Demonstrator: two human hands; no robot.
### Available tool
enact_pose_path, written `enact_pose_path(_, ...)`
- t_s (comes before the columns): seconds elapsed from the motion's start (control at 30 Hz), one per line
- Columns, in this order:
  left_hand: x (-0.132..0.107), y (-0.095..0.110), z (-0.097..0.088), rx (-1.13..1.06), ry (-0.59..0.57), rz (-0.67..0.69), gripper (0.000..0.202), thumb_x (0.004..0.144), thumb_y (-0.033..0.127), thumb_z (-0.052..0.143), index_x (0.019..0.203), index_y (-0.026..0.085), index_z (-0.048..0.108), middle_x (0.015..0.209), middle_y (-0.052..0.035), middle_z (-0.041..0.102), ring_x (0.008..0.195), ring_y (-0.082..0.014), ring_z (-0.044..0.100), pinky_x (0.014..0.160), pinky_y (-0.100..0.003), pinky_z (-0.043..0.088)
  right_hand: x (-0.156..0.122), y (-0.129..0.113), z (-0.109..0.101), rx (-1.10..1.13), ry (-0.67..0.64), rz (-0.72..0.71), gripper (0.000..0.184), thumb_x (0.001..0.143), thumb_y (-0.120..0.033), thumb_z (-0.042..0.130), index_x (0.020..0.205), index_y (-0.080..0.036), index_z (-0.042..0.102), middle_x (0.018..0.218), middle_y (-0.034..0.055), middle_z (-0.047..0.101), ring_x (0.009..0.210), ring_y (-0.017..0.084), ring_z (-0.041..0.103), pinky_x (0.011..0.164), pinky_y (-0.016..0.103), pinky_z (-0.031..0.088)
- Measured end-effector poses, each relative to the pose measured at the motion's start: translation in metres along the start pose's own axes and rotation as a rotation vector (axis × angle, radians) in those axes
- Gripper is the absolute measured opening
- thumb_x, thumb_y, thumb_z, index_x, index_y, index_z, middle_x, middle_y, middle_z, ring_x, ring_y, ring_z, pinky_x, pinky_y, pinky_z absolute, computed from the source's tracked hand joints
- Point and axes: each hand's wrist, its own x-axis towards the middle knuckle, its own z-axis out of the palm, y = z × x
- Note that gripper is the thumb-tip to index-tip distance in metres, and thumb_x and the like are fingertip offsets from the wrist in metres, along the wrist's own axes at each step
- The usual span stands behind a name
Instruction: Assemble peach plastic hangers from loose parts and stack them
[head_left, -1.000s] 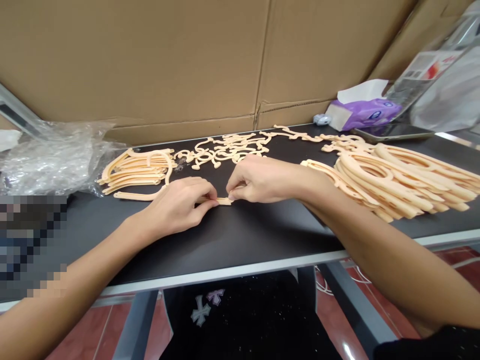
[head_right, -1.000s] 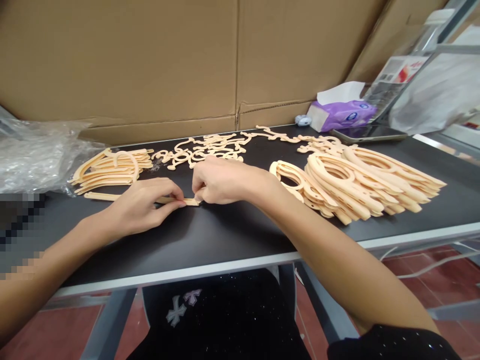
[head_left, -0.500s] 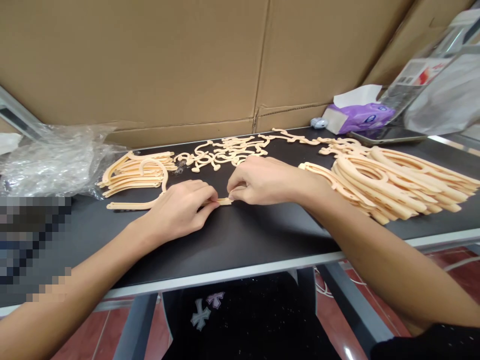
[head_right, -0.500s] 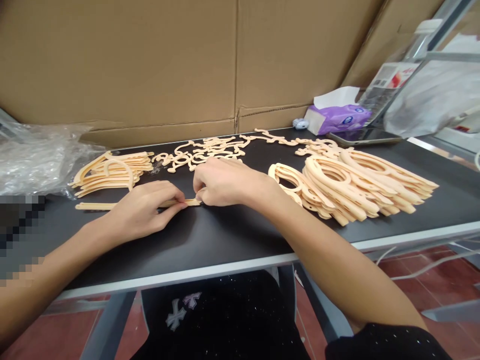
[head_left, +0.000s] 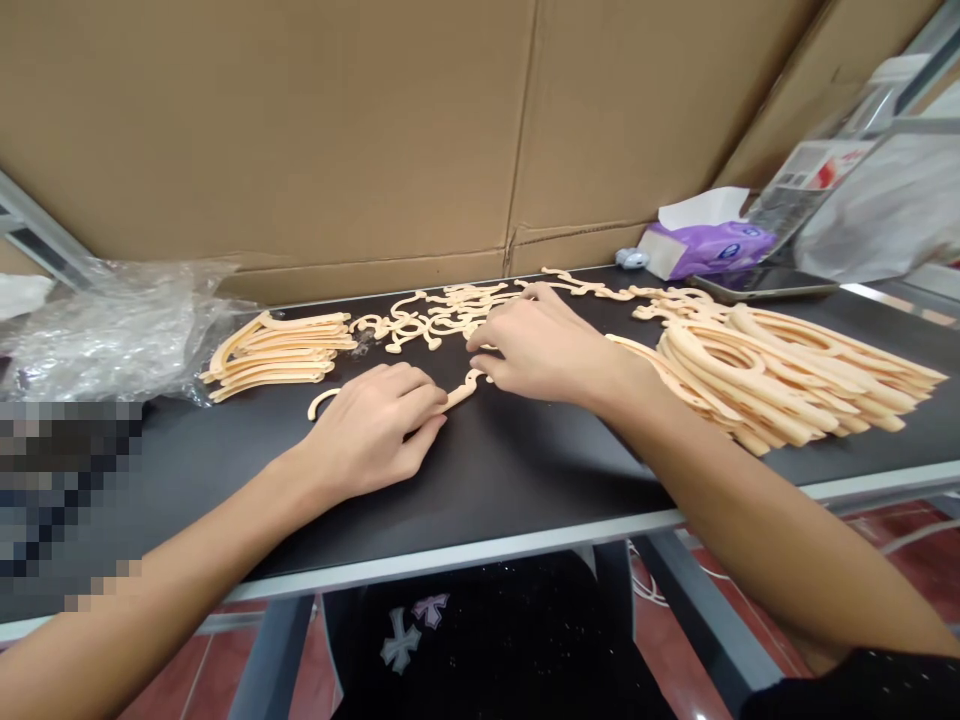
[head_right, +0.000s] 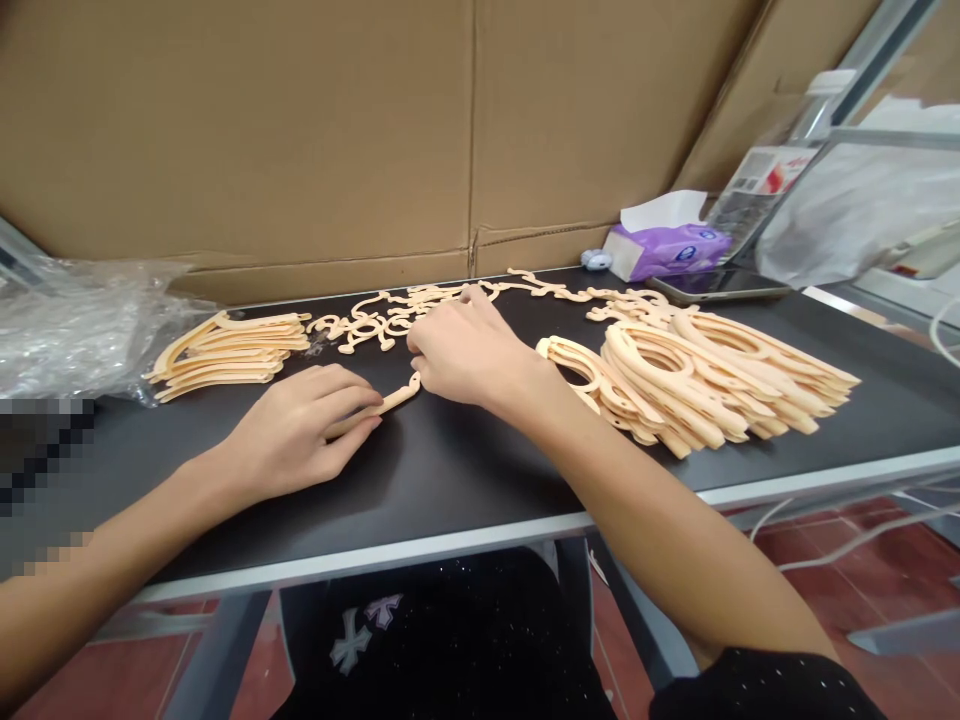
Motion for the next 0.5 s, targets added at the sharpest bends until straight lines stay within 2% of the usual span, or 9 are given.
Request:
enact_pose_path(0.13,0.0,0.001,-0.003,0.026,-0.054,-0.015,0.023,0.096,0.019,0.051,0.092,0.015,0.073,0.089,-0.008,0.074,0.083,-0.0229,0.069,0.072,-0.037,0.049,-0.003,0.003,-0.006,-0.007,0.07,0.057,0.034,0.098,-0.024,0.043,0.083,-0.017,0.073,0.092,0.0114,0.075,0.089,0.023,0.063,0.095,0.041,0.028)
enact_pose_path(0.3,-0.001,0.002,0.0,0.048,-0.064,-0.036,0.025,0.096,0.015,0.049,0.098,0.016,0.074,0.096,-0.0087,0.074,0.083,-0.0219,0.068,0.071,-0.036,0.049,-0.01,0.011,-0.032,-0.015,0.15,0.198,0.035,0.098,-0.025,0.043,0.102,-0.019,0.076,0.092,0.0115,0.074,0.093,0.028,0.062,0.091,0.041,0.032)
enact_pose_path(0.4,-0.001,0.002,0.002,0.019,-0.049,-0.035,0.025,0.096,0.013,0.05,0.103,0.016,0.074,0.097,-0.009,0.075,0.084,-0.022,0.067,0.07,-0.035,0.05,-0.008,0.023,-0.046,-0.06,0.128,0.234,0.033,0.097,-0.027,0.047,0.104,-0.019,0.077,0.091,0.0123,0.073,0.095,0.03,0.062,0.088,0.041,0.035)
enact_pose_path(0.5,-0.001,0.003,0.003,-0.07,-0.027,-0.026,0.029,0.096,0.011,0.048,0.113,0.014,0.071,0.104,-0.0096,0.075,0.093,-0.0226,0.067,0.077,-0.036,0.052,0.0,0.051,-0.047,-0.09,0.036,0.28,0.028,0.093,-0.027,0.054,0.105,-0.02,0.079,0.094,0.0116,0.073,0.092,0.028,0.063,0.084,0.04,0.038)
